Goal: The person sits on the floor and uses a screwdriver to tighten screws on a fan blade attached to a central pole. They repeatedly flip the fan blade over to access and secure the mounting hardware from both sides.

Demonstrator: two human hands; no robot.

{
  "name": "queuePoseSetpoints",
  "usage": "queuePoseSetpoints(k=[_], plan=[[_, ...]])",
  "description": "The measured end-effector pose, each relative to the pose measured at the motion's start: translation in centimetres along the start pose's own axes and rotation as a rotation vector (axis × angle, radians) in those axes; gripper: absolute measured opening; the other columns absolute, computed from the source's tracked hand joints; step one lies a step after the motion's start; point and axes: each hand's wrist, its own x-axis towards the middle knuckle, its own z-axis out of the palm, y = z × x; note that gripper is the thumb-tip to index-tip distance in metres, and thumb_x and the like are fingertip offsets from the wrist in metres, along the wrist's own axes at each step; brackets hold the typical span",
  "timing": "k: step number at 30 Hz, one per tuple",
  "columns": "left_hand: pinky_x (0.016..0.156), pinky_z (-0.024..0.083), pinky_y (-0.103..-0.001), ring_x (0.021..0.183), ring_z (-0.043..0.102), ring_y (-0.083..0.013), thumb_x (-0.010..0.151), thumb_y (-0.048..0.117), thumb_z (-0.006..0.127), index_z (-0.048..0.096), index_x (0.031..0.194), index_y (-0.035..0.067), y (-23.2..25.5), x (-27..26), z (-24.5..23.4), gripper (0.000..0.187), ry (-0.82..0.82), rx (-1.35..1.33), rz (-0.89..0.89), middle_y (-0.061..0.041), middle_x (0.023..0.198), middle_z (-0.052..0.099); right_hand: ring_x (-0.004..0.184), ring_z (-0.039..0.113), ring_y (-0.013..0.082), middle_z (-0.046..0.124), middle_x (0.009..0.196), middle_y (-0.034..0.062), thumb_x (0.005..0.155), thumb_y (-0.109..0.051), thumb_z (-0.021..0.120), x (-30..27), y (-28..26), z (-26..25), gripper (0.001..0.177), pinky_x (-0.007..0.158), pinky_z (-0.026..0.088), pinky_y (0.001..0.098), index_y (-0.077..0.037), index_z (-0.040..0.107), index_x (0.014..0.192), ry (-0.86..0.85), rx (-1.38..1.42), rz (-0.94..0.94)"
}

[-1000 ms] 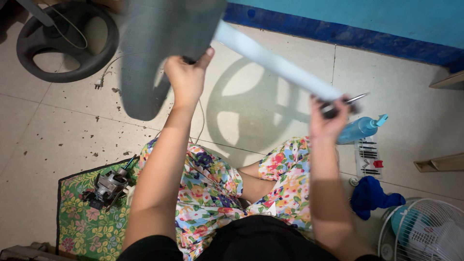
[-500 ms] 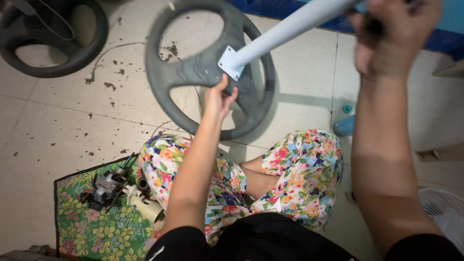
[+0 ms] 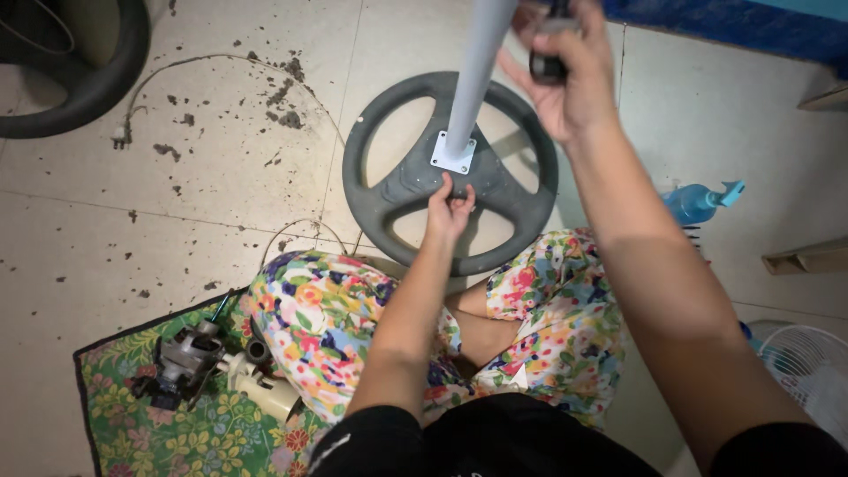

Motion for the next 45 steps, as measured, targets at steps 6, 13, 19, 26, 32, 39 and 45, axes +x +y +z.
queuePoseSetpoints(k=[6,13,19,26,32,39,45], plan=[[0.099,0.055,-0.047,0.096,0.058,-0.0183,0.099,0.019,0.074,0.067,0.111,0.008,-2.2,0.7,-1.4,0.018,-0.046,-0.040,0.043,-0.005,0.107,0.066,0.094,0.068,0.0295,0.063,0.114,0.0193,0.090,0.005,0.068,-3.1,6.0,-12.2,0.043,0.077,0.057,0.0400,-0.004,0.054,0.129,0.198,-0.411,0.158],[0.105,0.044,-0.061,0.114,0.060,-0.0194,0.093,0.035,0.068,0.064,0.114,0.020,-4.1,-1.7,-1.6,0.026,0.025,0.190,-0.077,0.000,0.114,0.066,0.078,0.065,0.0149,0.071,0.090,0.0082,0.076,-0.009,0.086,-7.5,9.8,-15.8,0.051,0.071,0.053,0.0283,-0.003,0.067,0.123,-0.005,-1.422,0.225],[0.108,0.041,-0.056,0.116,0.055,-0.0177,0.092,0.031,0.072,0.066,0.113,0.023,-4.0,-1.9,-2.3,0.024,-0.018,0.207,-0.102,0.003,0.114,0.065,0.089,0.069,0.0159,0.069,0.109,0.0127,0.081,-0.009,0.083,-7.7,10.3,-13.8,0.048,0.076,0.057,0.0278,-0.003,0.067,0.126,-0.052,-1.413,-0.005],[0.109,0.043,-0.050,0.112,0.055,-0.0180,0.092,0.031,0.076,0.067,0.110,0.019,-4.0,-1.5,-2.7,0.023,-0.005,0.221,-0.089,0.001,0.109,0.065,0.092,0.069,0.0215,0.066,0.118,0.0159,0.084,-0.008,0.082,-6.8,10.7,-12.8,0.050,0.078,0.057,0.0310,0.000,0.066,0.130,-0.134,-1.479,-0.098],[0.108,0.044,-0.051,0.110,0.054,-0.0174,0.091,0.031,0.077,0.068,0.109,0.019,-3.9,-1.3,-2.8,0.023,0.031,0.240,-0.103,0.002,0.110,0.065,0.090,0.070,0.0235,0.065,0.116,0.0183,0.083,-0.005,0.079,-6.1,11.0,-12.6,0.055,0.076,0.058,0.0322,0.003,0.063,0.134,-0.201,-1.462,-0.052],[0.104,0.046,-0.050,0.110,0.054,-0.0176,0.091,0.034,0.076,0.068,0.108,0.019,-3.1,-1.9,-2.5,0.024,-0.013,0.254,-0.122,0.001,0.112,0.064,0.110,0.068,0.0377,0.066,0.126,0.0178,0.084,-0.003,0.078,-6.7,11.0,-12.2,0.052,0.092,0.056,0.0412,-0.004,0.064,0.135,-0.467,-1.574,-0.259],[0.105,0.047,-0.050,0.111,0.054,-0.0175,0.090,0.033,0.076,0.068,0.109,0.018,-2.6,-2.4,-1.9,0.025,0.002,0.267,-0.133,0.002,0.113,0.064,0.107,0.070,0.0354,0.064,0.134,0.0134,0.085,-0.003,0.069,-4.5,8.5,-12.1,0.055,0.091,0.058,0.0404,-0.012,0.064,0.138,-0.758,-1.687,-0.253]])
